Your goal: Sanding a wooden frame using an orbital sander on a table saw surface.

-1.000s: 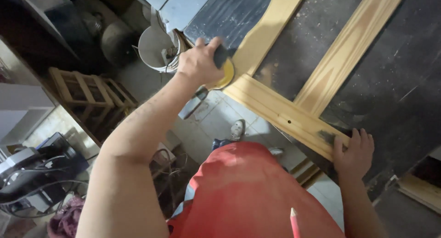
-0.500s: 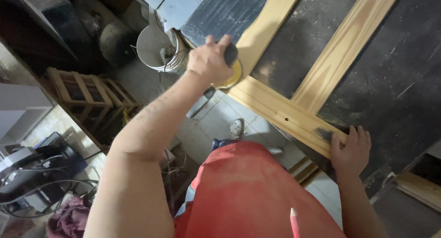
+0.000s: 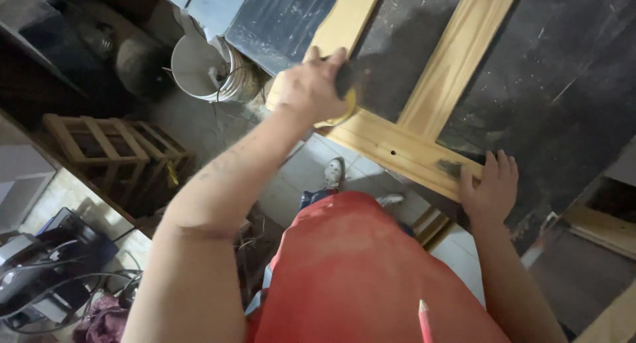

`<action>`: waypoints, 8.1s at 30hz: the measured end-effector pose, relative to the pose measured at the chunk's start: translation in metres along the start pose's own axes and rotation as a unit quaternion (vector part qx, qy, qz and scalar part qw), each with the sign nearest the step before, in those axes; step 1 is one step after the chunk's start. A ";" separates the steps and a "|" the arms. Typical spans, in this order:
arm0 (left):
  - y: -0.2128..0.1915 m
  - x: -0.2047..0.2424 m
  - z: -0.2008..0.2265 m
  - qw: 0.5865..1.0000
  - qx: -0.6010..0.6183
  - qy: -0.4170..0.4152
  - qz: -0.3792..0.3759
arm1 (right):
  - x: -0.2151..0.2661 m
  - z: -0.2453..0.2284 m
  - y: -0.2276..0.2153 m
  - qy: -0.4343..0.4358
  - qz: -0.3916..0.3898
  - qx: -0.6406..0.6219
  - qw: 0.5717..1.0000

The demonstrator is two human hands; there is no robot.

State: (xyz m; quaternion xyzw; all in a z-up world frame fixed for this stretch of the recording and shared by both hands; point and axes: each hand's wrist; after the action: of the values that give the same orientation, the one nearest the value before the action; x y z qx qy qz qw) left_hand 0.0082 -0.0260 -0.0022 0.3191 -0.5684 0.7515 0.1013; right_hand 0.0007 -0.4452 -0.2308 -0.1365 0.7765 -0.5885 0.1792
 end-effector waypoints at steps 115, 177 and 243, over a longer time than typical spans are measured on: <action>0.003 0.026 -0.119 0.997 0.011 -0.076 -0.010 | -0.005 -0.007 -0.004 0.052 -0.064 -0.017 0.996; 0.134 0.011 0.206 0.961 -0.121 0.245 0.031 | 0.031 0.037 0.013 0.056 0.002 -0.319 0.946; 0.087 0.046 -0.073 0.989 -0.012 -0.063 0.131 | 0.000 -0.002 -0.020 -0.088 -0.131 -0.033 0.987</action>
State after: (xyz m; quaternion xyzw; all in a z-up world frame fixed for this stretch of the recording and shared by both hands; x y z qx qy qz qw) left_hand -0.0988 0.0024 -0.0543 0.2876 -0.6196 0.7297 -0.0300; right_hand 0.0004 -0.4490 -0.2115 -0.2936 0.7520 -0.5670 0.1636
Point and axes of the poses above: each hand's wrist, its own x-axis away from the middle knuckle, its own y-axis out of the palm, z = x × y, and after that the axes turned 8 degrees about -z, right-handed
